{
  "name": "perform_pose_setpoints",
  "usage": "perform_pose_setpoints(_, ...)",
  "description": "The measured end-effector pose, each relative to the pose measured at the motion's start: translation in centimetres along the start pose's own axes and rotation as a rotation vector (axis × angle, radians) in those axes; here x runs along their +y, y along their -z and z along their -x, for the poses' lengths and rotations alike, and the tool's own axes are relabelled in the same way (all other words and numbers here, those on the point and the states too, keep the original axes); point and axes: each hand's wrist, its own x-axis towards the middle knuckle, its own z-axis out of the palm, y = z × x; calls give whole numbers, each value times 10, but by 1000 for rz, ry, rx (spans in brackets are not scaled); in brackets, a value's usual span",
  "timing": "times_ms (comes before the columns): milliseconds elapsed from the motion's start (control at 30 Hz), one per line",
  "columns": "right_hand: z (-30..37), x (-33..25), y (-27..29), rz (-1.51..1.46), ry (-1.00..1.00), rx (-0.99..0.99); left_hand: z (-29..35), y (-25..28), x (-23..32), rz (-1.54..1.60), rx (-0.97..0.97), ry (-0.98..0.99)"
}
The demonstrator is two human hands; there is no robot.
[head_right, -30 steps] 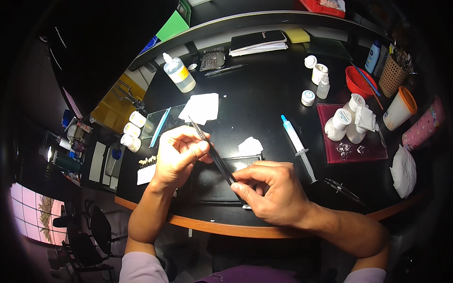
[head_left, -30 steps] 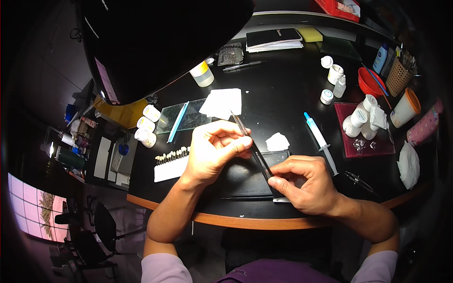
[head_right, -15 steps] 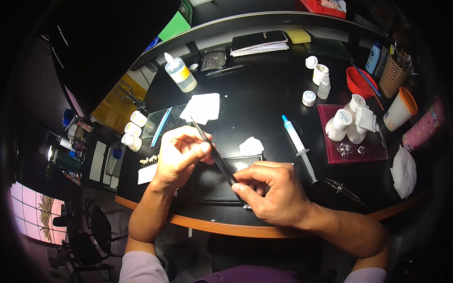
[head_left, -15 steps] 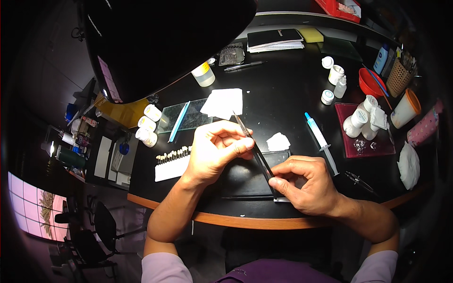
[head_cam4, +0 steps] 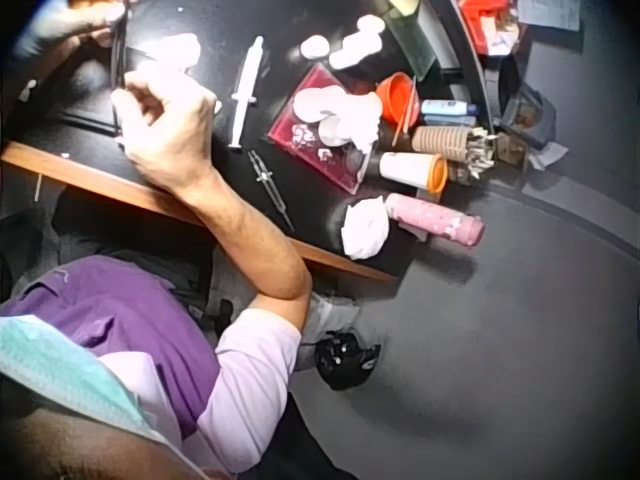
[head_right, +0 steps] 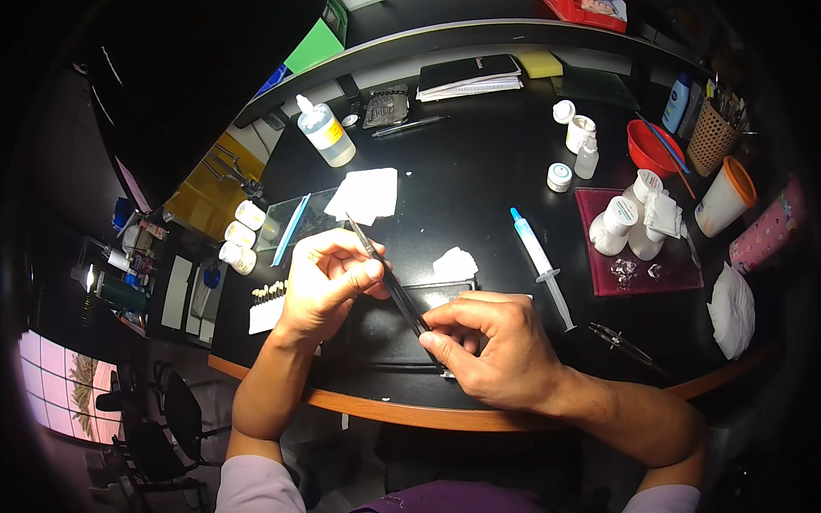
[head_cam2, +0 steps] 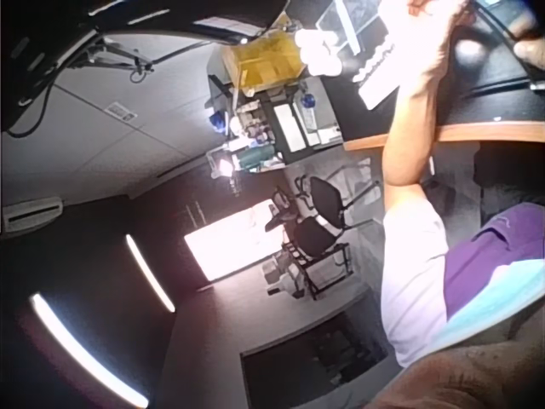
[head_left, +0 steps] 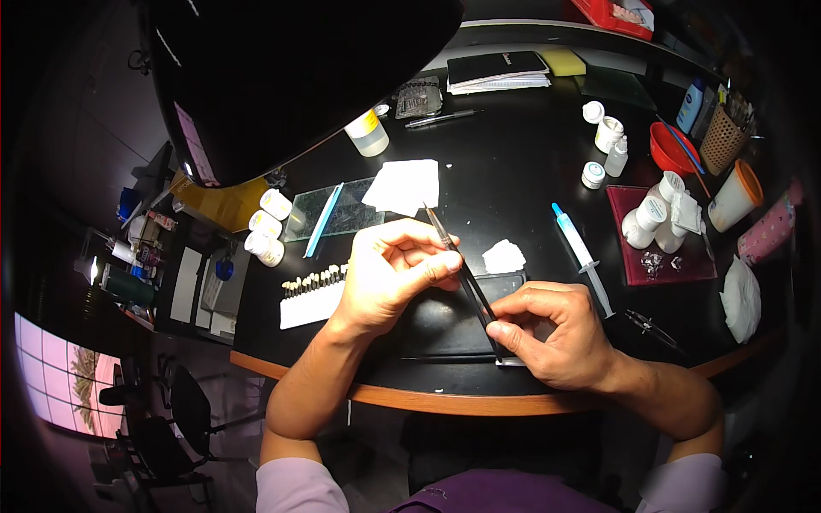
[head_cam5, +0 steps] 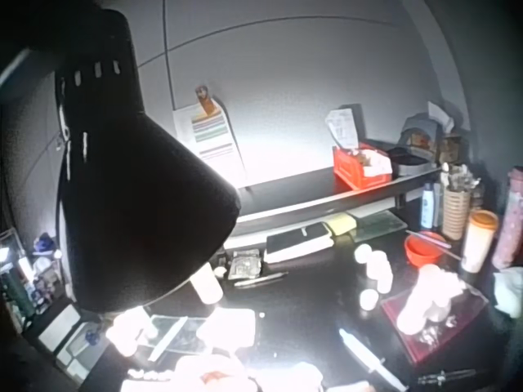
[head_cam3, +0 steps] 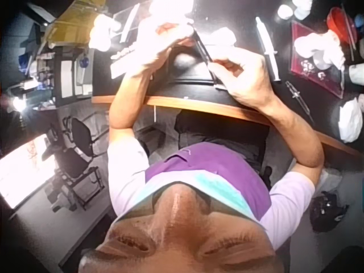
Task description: The person cleans and handles a small dental crown using a fine brush and a thin tool at a laboratory bench, then reaches for a green container and organized tooth shade guides before performing further work on the crown under a desk lamp.
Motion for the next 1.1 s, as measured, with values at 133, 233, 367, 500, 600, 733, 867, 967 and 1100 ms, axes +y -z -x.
perform_pose_setpoints(133,0,0,0,12,0,-4,0,1,-1,-2,2,-11)
perform_pose_setpoints(233,-1,1,0,15,9,-8,0,1,-1,-29,12,3)
perform_pose_setpoints(367,-1,3,-1,-1,30,22,0,-1,1,-6,-2,-11)
perform_pose_setpoints(500,-1,3,-2,2,43,30,1,0,1,-22,-5,-5)
perform_pose_setpoints(600,-1,3,-2,9,64,97,0,-5,2,-37,40,28)
perform_pose_setpoints(733,-1,0,0,13,35,60,1,-4,3,-54,47,28)
perform_pose_setpoints(867,0,1,0,1,12,-5,0,0,1,-55,-9,2)
perform_pose_setpoints(967,0,1,0,0,5,-11,0,0,0,-54,-2,-1)
perform_pose_setpoints(1100,0,2,0,-8,4,-14,0,1,0,-60,4,7)
